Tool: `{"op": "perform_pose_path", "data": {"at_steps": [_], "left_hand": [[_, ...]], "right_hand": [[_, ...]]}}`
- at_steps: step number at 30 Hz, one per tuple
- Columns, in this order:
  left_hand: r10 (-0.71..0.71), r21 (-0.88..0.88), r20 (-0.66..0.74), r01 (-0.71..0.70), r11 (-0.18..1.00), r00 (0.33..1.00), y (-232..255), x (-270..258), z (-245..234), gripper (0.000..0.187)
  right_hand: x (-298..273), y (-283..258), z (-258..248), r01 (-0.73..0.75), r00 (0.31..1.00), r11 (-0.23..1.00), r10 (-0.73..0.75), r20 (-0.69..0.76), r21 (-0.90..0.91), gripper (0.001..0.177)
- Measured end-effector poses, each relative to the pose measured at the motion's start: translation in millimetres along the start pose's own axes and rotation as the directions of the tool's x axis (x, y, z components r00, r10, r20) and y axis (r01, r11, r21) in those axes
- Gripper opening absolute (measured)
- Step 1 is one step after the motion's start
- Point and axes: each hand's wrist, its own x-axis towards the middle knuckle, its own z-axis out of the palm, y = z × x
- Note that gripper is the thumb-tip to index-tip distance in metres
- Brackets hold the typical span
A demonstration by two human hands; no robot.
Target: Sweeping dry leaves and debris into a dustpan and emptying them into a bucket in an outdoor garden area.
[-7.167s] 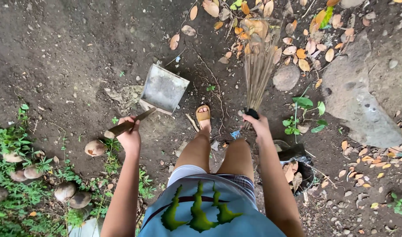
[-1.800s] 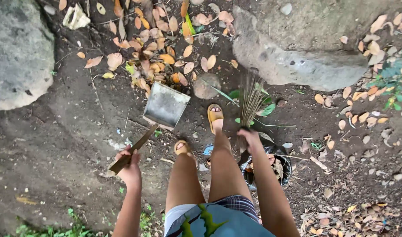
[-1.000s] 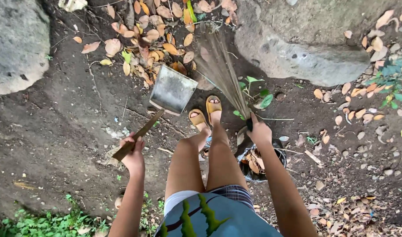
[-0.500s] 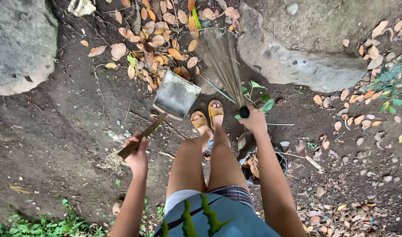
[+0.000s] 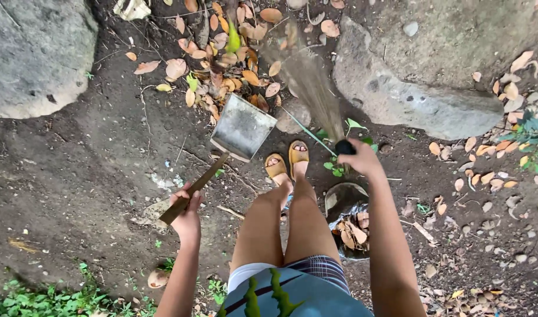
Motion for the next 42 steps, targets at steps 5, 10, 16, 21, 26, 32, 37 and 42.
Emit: {"op": "perform_pose_path", "data": {"at_steps": [5,10,16,21,26,32,37,42], "left_hand": [[0.043,0.012,-0.022,-0.043,0.999,0.999,1,3,15,0.023],[-0.013,0.126,-0.015,0.014,0.992,1.000,6,13,14,0.021],[0.010,0.055,0.006,-0.011,0.998,1.000,11,15,22,0.021],[0.121,0.157,-0.026,-0.115,0.981,0.992,9,25,51,0.024],[0.044,0.060,-0.118,-0.037,0.997,0.992,28,33,110,0.024],[0.086,0.138,-0.167,-0.063,0.988,0.982,52,30,185,0.024],[0.185,0.263,-0.212,-0.126,0.956,0.960,76,32,243,0.026],[-0.011,0.020,-0.307,0.018,1.000,0.952,92,40,277,0.024]], "right_hand": [[88,23,14,-0.416,0.905,0.902,0.423,-0.049,0.116,0.063],[94,-36,-13,-0.175,0.983,0.921,0.182,-0.014,-0.348,0.077],[48,-37,-39,-0.192,0.981,0.963,0.195,-0.004,-0.187,0.070],[117,2,-5,-0.431,0.891,0.869,0.452,0.039,-0.243,0.077],[109,4,-130,-0.118,0.975,0.964,0.157,0.154,-0.237,0.072],[157,86,-293,-0.273,0.945,0.962,0.265,-0.192,-0.016,0.062],[230,112,-206,-0.368,0.784,0.928,0.343,-0.517,0.058,0.047],[173,19,-79,-0.345,0.895,0.929,0.369,0.251,-0.137,0.065]]}}
